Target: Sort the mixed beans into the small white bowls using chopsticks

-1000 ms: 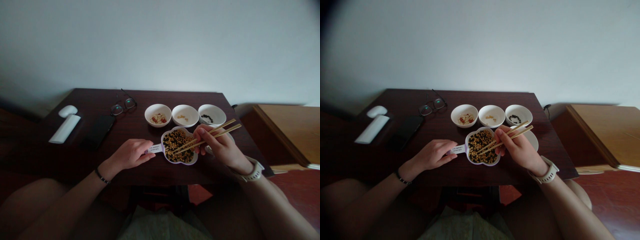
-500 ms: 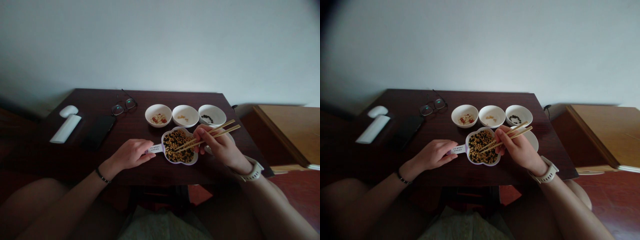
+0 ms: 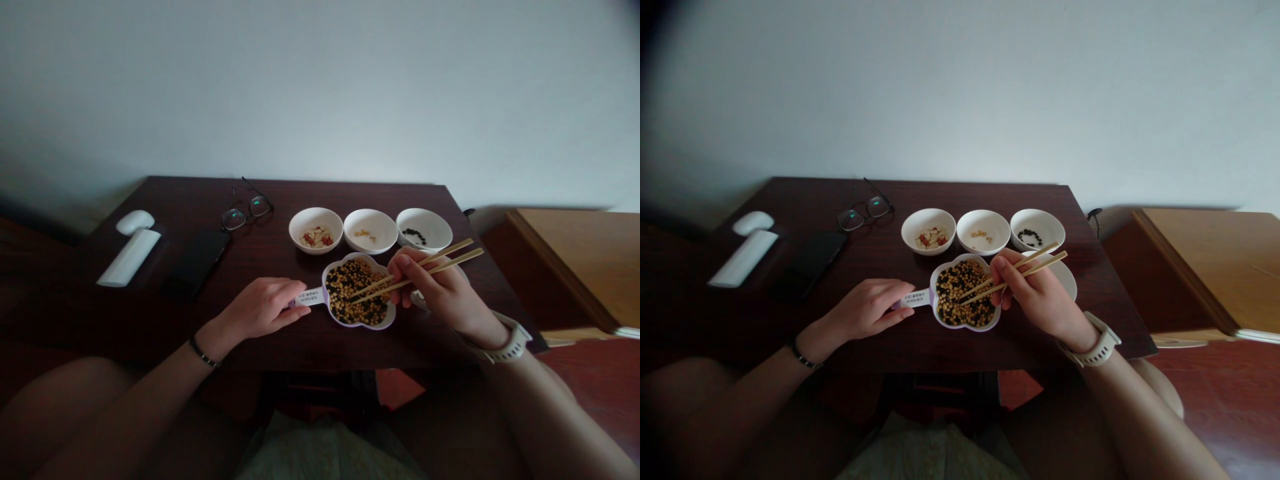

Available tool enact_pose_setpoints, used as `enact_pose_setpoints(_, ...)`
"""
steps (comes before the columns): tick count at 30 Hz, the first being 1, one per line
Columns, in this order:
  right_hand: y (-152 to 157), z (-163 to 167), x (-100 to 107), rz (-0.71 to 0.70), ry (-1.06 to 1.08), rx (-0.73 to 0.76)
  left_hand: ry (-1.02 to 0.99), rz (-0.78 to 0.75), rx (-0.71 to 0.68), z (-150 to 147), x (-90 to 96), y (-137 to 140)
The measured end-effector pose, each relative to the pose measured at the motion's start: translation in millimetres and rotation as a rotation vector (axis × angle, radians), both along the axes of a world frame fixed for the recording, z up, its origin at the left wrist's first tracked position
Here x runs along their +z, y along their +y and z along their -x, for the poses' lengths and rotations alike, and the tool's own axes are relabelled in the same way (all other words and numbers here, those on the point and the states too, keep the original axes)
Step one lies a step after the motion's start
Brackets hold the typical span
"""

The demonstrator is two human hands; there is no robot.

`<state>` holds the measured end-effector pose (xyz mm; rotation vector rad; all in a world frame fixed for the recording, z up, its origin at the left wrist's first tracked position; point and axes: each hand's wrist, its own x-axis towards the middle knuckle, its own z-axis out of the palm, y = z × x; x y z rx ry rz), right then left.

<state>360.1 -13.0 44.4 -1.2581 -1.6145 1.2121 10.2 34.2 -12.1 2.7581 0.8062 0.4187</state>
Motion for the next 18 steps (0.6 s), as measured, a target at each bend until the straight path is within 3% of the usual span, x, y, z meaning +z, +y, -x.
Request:
enact_pose_setpoints(12,-1,-5,4,0.023,0.049,-0.108,0.006,0.001,0.003,0,-2.0,0)
enact_pose_setpoints(18,0,-14,8,0.017,0.213,-0.18,0.011,-0.006,-0.005,2,-5.5,0)
